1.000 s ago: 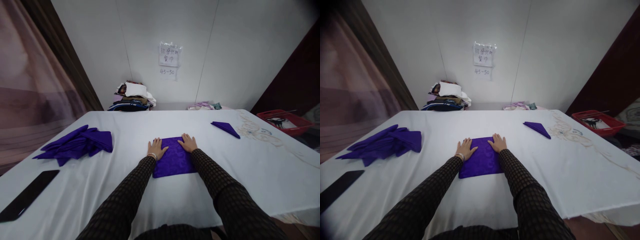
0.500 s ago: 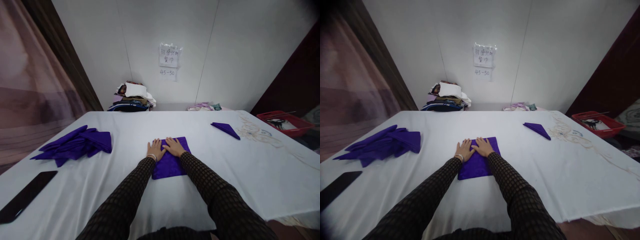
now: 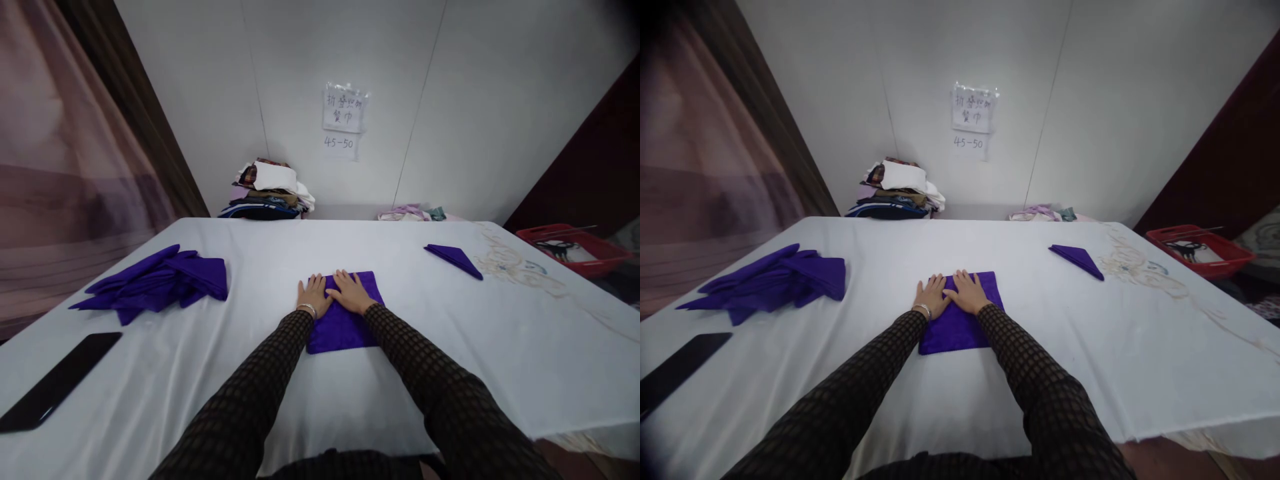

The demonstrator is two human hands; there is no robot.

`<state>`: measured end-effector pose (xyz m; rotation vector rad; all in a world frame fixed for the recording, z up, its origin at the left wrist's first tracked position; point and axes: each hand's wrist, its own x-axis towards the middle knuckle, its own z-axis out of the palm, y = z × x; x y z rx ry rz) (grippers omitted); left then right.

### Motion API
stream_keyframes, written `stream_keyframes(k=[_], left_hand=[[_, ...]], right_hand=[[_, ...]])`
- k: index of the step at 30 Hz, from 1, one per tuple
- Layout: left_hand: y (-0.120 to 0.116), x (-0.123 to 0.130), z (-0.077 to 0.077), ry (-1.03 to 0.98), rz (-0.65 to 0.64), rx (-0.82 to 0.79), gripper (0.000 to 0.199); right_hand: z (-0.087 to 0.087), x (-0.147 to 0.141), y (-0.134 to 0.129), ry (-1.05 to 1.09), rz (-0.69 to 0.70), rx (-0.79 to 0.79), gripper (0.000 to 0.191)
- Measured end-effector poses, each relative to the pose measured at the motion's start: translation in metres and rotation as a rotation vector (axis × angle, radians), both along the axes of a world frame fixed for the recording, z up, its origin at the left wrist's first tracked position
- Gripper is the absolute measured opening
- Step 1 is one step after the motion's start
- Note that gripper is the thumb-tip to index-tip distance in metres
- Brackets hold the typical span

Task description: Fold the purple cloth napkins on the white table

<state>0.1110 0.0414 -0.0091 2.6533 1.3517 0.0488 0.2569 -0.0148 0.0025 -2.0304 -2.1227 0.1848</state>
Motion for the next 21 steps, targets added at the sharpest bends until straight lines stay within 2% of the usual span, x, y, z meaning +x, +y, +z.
stream_keyframes(k=[3, 7, 9, 15, 21], left_hand=[[0.000, -0.001, 0.000, 0.003, 0.001, -0.002, 0.067], [0.000, 0.000, 0.000, -0.001, -0.001, -0.001, 0.075], [0.001, 0.001, 0.000, -0.002, 0.001, -0.007, 0.076], [0.010, -0.010, 0.001, -0.004, 0.029, -0.058, 0.077], [0.021, -0.035, 0.006, 0.003, 0.192, -0.076, 0.073]], right_hand=[[-0.005, 0.006, -0.001, 0.016, -0.025, -0.059, 0.070], [-0.009, 0.033, -0.007, -0.012, -0.237, -0.085, 0.070], [-0.010, 0.040, -0.009, -0.020, -0.285, -0.084, 0.071], [-0.013, 0.038, -0.008, -0.019, -0.300, -0.086, 0.071], [-0.014, 0.039, -0.008, -0.016, -0.305, -0.087, 0.071]])
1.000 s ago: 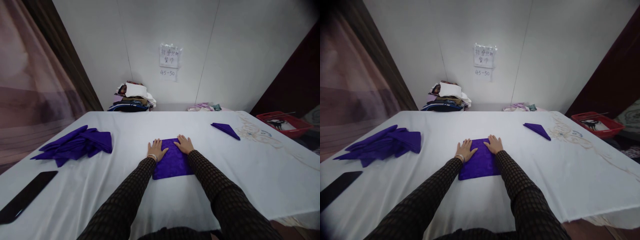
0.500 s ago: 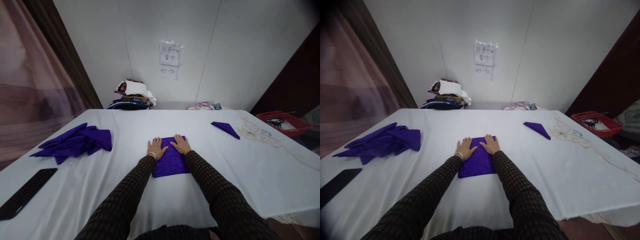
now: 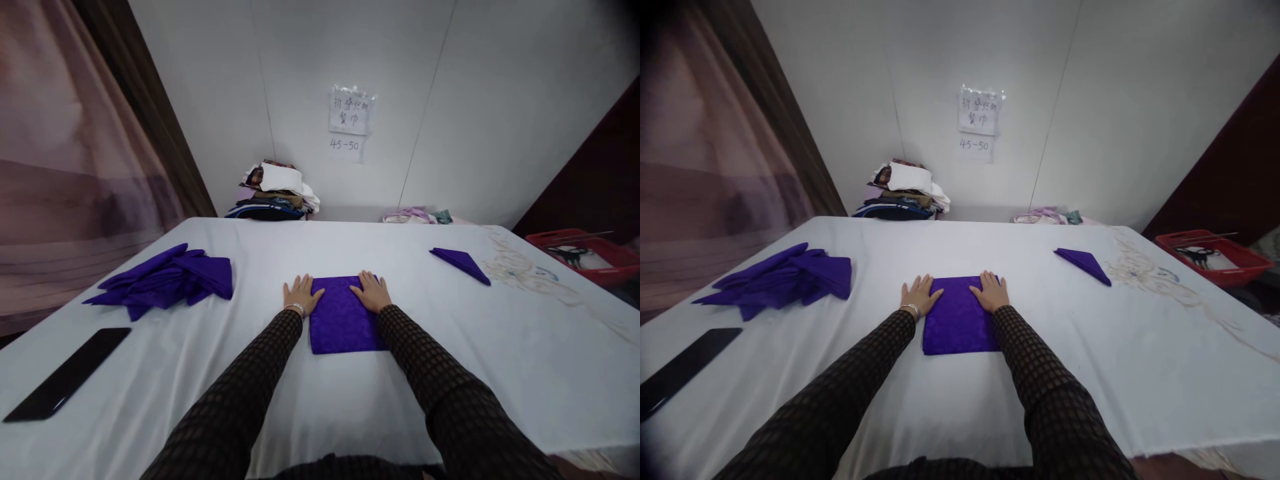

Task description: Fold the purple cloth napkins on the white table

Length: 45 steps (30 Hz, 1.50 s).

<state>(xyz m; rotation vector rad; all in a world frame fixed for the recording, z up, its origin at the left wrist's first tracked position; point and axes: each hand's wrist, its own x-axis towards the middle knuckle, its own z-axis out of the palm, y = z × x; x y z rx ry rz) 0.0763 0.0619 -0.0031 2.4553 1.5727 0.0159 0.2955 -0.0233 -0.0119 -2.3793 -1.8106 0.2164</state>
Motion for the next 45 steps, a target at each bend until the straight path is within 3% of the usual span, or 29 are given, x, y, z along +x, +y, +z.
stream_keyframes(k=[4, 9, 14, 17, 20, 24, 27, 32, 35, 41, 45], left_hand=[[-0.005, -0.001, 0.004, -0.043, 0.126, 0.053, 0.072], [-0.025, 0.009, 0.000, -0.087, -0.170, 0.127, 0.067], [-0.032, 0.009, -0.004, -0.082, -0.182, 0.064, 0.069], [-0.030, 0.008, -0.004, -0.072, -0.183, 0.072, 0.068], [-0.029, 0.008, -0.004, -0.057, -0.184, 0.086, 0.064], [-0.029, 0.009, -0.005, -0.011, -0.180, 0.082, 0.059], [-0.028, 0.009, -0.008, -0.010, -0.182, 0.106, 0.062], [-0.026, 0.009, -0.011, -0.021, -0.189, 0.117, 0.070], [-0.027, 0.008, -0.012, -0.031, -0.185, 0.100, 0.071], [-0.025, 0.012, -0.006, -0.073, -0.181, 0.045, 0.068], [-0.021, 0.005, 0.006, -0.195, -0.105, -0.060, 0.063]], right_hand=[[0.001, -0.001, -0.001, -0.008, 0.002, -0.013, 0.071], [0.001, -0.001, -0.002, -0.025, -0.003, -0.026, 0.069], [0.011, -0.001, 0.002, -0.009, -0.009, -0.082, 0.071], [0.020, -0.018, 0.006, 0.010, 0.001, -0.062, 0.074], [0.024, -0.051, 0.011, 0.018, 0.138, 0.044, 0.074], [0.018, -0.077, 0.016, 0.083, 0.288, 0.041, 0.069], [0.012, -0.061, 0.015, 0.088, 0.294, 0.029, 0.067], [0.004, -0.010, 0.006, 0.027, 0.106, 0.002, 0.069], [0.004, 0.002, 0.004, 0.017, 0.057, -0.010, 0.070], [0.021, -0.014, 0.000, 0.013, 0.057, -0.078, 0.070], [0.026, -0.037, -0.035, -0.005, 0.243, 0.046, 0.068]])
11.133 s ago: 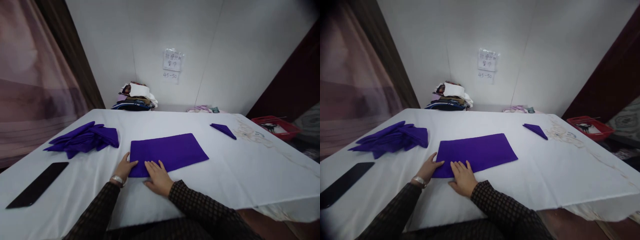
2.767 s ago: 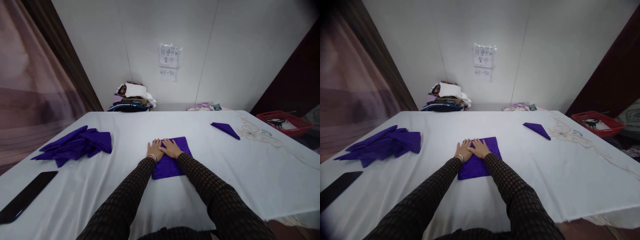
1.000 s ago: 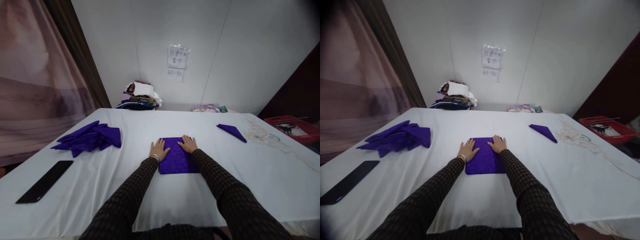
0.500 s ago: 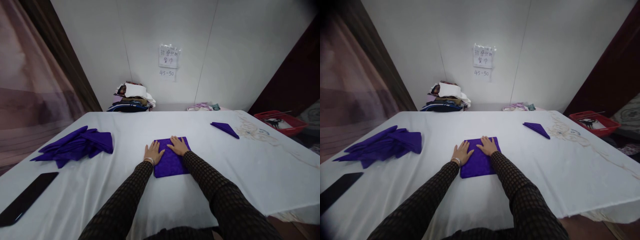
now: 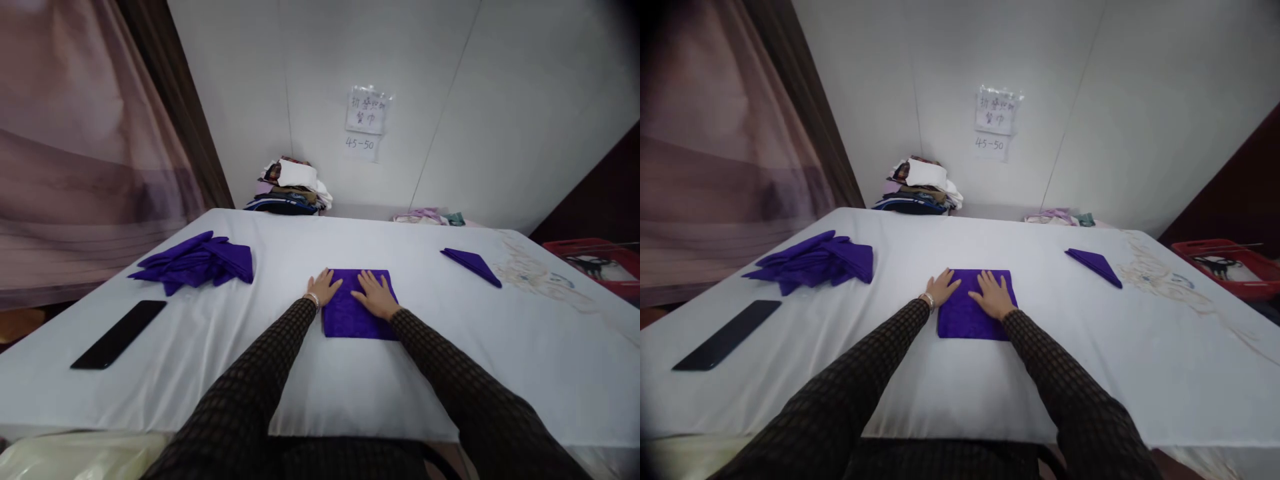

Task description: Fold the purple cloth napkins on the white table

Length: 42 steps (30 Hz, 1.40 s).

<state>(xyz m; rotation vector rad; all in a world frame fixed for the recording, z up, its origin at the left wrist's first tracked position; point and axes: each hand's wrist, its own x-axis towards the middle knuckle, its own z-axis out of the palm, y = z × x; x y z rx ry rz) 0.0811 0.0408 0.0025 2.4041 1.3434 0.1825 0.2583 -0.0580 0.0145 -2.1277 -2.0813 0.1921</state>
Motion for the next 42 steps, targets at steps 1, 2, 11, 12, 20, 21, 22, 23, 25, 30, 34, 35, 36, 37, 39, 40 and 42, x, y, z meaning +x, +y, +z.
stream_keyframes(k=[1, 2, 11, 12, 20, 21, 22, 23, 25, 30, 34, 35, 36, 37, 39, 40, 42], left_hand=[[-0.002, -0.005, 0.002, -0.045, 0.025, 0.002, 0.061], [-0.007, -0.012, 0.003, -0.089, 0.045, 0.026, 0.059], [-0.096, -0.077, -0.006, -0.307, -0.294, 0.205, 0.045], [-0.101, -0.079, -0.005, -0.293, -0.341, 0.201, 0.046], [-0.104, -0.091, 0.002, -0.209, -0.288, 0.194, 0.036], [-0.103, -0.094, 0.002, -0.223, -0.251, 0.187, 0.036], [-0.103, -0.096, 0.001, -0.236, -0.212, 0.181, 0.034], [-0.103, -0.097, 0.000, -0.247, -0.176, 0.176, 0.033], [-0.104, -0.098, -0.001, -0.256, -0.118, 0.165, 0.028], [-0.108, -0.087, -0.002, -0.197, -0.056, 0.184, 0.022], [-0.113, -0.073, -0.004, -0.196, -0.021, 0.194, 0.021], [-0.113, -0.071, -0.004, -0.211, -0.008, 0.192, 0.019], [-0.114, -0.069, -0.004, -0.227, 0.001, 0.185, 0.017], [-0.114, -0.067, -0.004, -0.244, 0.009, 0.175, 0.015], [-0.114, -0.065, -0.004, -0.287, 0.025, 0.147, 0.015], [-0.114, -0.064, -0.004, -0.315, 0.027, 0.129, 0.015], [-0.114, -0.062, -0.003, -0.385, 0.029, 0.079, 0.017]], right_hand=[[-0.001, -0.002, -0.014, 0.012, 0.038, 0.014, 0.067], [-0.003, -0.002, -0.028, 0.026, 0.058, 0.024, 0.066], [-0.021, 0.044, -0.142, 0.234, -0.072, 0.171, 0.054], [-0.022, 0.044, -0.148, 0.250, -0.051, 0.180, 0.052], [-0.018, 0.031, -0.153, 0.265, 0.059, 0.212, 0.045], [-0.016, 0.029, -0.150, 0.259, 0.079, 0.216, 0.044], [-0.015, 0.026, -0.146, 0.254, 0.100, 0.216, 0.044], [-0.013, 0.022, -0.141, 0.251, 0.121, 0.210, 0.043], [-0.009, 0.010, -0.131, 0.252, 0.167, 0.182, 0.042], [-0.003, -0.036, -0.103, 0.256, 0.299, 0.077, 0.042], [-0.006, -0.064, -0.085, 0.230, 0.299, 0.031, 0.047], [-0.008, -0.068, -0.082, 0.225, 0.280, 0.026, 0.049], [-0.010, -0.071, -0.080, 0.220, 0.257, 0.024, 0.050], [-0.012, -0.074, -0.078, 0.217, 0.235, 0.023, 0.051], [-0.015, -0.078, -0.075, 0.212, 0.198, 0.032, 0.053], [-0.016, -0.079, -0.074, 0.212, 0.184, 0.043, 0.052], [-0.018, -0.081, -0.072, 0.224, 0.164, 0.078, 0.049]])
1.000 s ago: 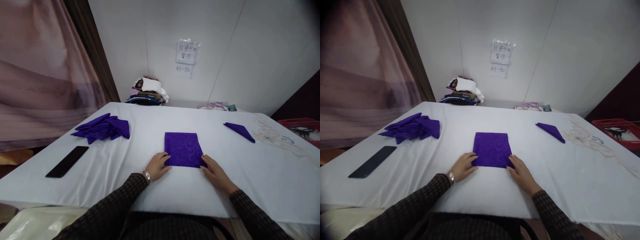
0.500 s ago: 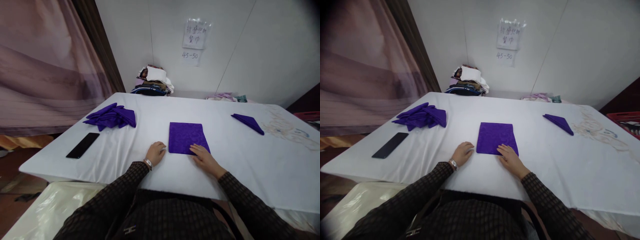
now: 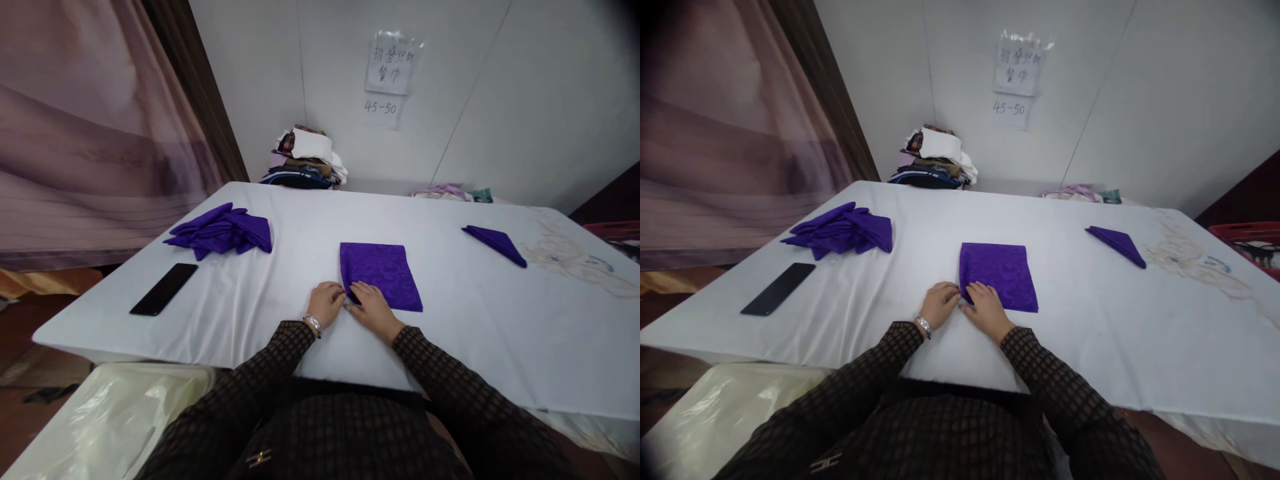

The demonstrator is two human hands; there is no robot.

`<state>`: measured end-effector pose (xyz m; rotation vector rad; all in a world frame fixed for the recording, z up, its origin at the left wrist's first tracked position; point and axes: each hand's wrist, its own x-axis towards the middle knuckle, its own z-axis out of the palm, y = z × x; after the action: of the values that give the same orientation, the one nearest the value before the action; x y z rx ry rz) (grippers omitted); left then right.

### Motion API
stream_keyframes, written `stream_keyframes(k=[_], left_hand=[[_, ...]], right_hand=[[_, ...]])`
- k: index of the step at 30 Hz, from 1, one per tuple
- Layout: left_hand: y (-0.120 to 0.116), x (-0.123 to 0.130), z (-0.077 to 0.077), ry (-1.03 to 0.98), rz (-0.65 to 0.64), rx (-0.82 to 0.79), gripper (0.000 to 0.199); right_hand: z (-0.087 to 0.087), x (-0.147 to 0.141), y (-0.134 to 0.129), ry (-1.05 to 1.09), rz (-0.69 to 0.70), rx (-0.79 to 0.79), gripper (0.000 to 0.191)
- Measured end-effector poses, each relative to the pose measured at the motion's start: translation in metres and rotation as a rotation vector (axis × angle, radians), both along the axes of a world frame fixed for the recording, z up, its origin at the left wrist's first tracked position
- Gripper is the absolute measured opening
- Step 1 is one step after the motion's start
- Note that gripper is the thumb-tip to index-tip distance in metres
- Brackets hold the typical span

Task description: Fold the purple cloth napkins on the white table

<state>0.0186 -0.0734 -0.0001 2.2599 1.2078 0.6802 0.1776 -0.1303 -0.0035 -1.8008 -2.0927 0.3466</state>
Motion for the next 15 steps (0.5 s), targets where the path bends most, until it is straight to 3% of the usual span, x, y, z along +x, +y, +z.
stream_keyframes(k=[5, 11, 15], left_hand=[[-0.002, 0.009, 0.001, -0.217, 0.037, -0.258, 0.020], [-0.010, 0.020, 0.002, -0.531, 0.133, -0.825, 0.022], [-0.013, 0.021, 0.006, -0.646, 0.166, -0.979, 0.023]], right_hand=[[-0.005, 0.002, 0.004, 0.133, -0.064, 0.065, 0.037], [-0.005, 0.002, 0.004, 0.467, -0.203, 0.101, 0.036], [0.000, 0.004, 0.004, 0.721, -0.286, 0.127, 0.032]])
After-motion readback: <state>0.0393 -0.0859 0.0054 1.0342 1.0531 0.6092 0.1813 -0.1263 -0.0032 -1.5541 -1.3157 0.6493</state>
